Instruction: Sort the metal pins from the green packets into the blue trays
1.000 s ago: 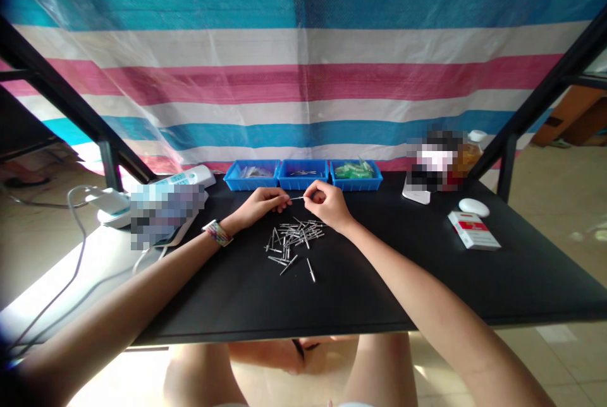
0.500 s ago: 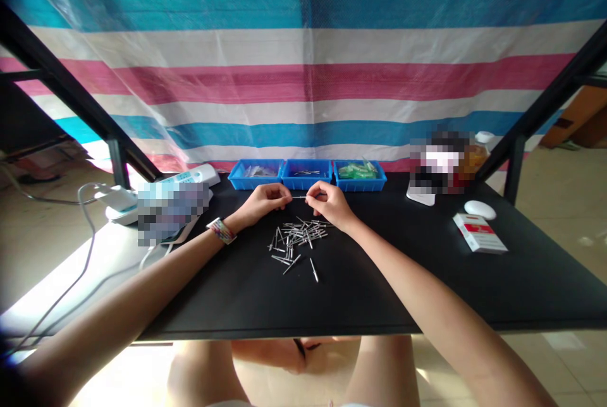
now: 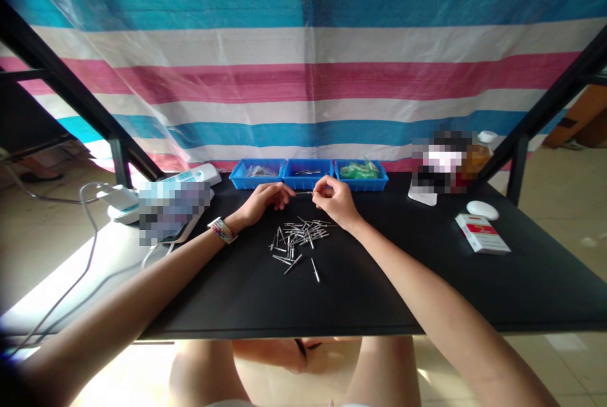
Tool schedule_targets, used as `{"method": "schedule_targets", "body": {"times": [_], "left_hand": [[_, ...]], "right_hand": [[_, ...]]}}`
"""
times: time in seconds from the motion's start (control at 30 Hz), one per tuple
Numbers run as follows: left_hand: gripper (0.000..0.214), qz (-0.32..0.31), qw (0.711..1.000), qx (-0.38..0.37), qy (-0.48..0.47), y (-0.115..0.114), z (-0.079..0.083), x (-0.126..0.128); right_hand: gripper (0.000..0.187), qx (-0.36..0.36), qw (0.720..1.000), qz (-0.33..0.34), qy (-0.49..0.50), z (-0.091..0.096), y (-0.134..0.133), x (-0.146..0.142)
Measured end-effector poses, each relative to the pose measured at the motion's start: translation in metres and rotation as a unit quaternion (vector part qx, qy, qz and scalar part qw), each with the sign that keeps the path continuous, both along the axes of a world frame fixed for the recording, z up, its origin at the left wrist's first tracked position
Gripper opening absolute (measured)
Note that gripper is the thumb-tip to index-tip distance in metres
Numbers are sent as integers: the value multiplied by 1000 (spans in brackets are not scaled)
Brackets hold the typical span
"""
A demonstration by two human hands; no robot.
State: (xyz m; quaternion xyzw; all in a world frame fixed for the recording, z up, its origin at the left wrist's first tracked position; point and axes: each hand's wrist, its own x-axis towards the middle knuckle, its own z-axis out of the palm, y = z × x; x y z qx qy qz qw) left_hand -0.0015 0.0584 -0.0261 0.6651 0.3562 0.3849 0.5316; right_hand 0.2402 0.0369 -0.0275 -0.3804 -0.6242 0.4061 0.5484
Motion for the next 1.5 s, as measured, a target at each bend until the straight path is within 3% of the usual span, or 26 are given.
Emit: {"method": "schedule_targets", "body": {"times": [0.13, 0.33, 0.4, 0.5, 0.63, 0.73, 0.9, 1.07, 1.2, 1.33, 1.5], "left_hand": [[63, -7, 999, -19, -42, 3, -3, 0], [63, -3, 999, -28, -43, 1, -1, 1], [62, -2, 999, -27, -42, 0, 0, 1], [63, -1, 999, -28, -42, -2, 1, 2], [66, -2, 999, -27, -43, -3, 2, 2], [72, -8, 998, -38, -58, -1, 0, 2], [86, -7, 991, -63, -120, 4, -5, -1], [84, -3, 988, -66, -139, 4, -4, -1], [78, -3, 989, -48, -137, 2, -1, 0], [54, -12, 1000, 17, -16, -3, 4, 2], [42, -18, 998, 48, 43, -5, 7, 4]], "right_hand": [[19, 48, 994, -99, -1, 11, 6, 8], [19, 95, 980, -128, -121, 19, 13, 20], [16, 107, 978, -104, -144, 17, 11, 19], [12, 85, 978, -6, -192, 10, 4, 13], [10, 92, 947, 81, -295, 2, -4, 4], [11, 121, 929, 93, -338, 0, -8, 0], [7, 115, 924, 79, -356, 0, -12, -3], [15, 104, 933, 65, -339, -3, -13, -9], [7, 82, 966, 71, -235, -6, -9, -13], [10, 28, 990, 66, -124, -8, -6, -15], [12, 41, 992, 37, -114, -8, -6, -14]]}}
